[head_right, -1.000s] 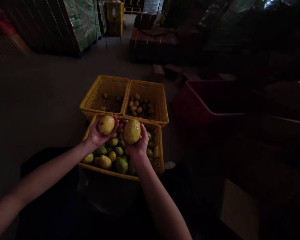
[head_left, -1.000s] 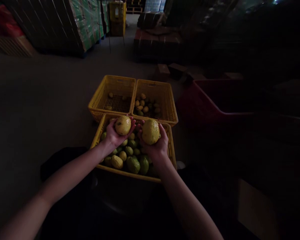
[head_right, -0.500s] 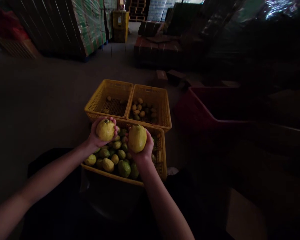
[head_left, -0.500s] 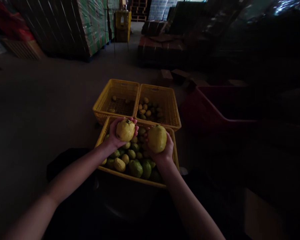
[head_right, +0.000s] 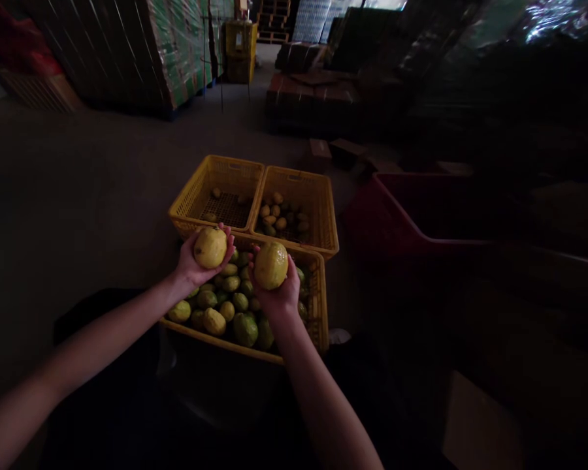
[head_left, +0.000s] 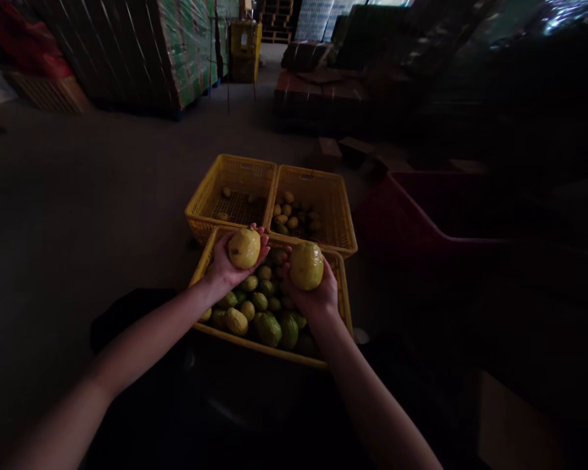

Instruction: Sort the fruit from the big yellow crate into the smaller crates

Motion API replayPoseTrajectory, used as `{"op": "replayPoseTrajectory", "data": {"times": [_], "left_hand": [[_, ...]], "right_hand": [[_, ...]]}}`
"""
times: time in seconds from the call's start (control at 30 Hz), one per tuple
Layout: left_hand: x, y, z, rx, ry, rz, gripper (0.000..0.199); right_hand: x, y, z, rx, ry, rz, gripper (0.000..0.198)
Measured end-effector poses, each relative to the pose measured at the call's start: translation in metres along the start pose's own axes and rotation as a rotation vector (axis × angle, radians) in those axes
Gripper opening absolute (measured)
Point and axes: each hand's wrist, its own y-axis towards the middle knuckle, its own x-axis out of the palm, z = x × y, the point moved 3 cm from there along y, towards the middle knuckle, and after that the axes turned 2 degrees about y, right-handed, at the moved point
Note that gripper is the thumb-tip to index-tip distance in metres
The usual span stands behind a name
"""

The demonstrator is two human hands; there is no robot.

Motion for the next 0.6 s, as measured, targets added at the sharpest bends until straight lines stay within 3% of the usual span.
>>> {"op": "replayPoseTrajectory", "data": {"times": [0.23,0.37,0.43,0.53,0.6], "left_hand": [[0.001,-0.004,0.002,-0.03,0.055,-0.047,0.043],[-0.009,0.0,0.0,-0.186,0.177,-0.058,0.038],[-0.033,0.002,-0.01,-0.336,0.318,0.011,0.035],[-0.089,-0.002,-0.034,-0.565,0.552,0.204,0.035],[-0.122,-0.005,-0.045,-0.571,0.661,0.221,0.032]], "right_hand": [[0.002,-0.005,-0.001,0.007,-0.01,-0.003,0.034],[0.006,-0.009,-0.01,0.033,-0.011,-0.069,0.031],[0.008,-0.011,-0.019,0.012,0.006,-0.071,0.03],[0.011,-0.015,-0.031,-0.008,0.018,-0.089,0.031],[0.011,-0.019,-0.037,0.002,0.024,-0.103,0.031]]}}
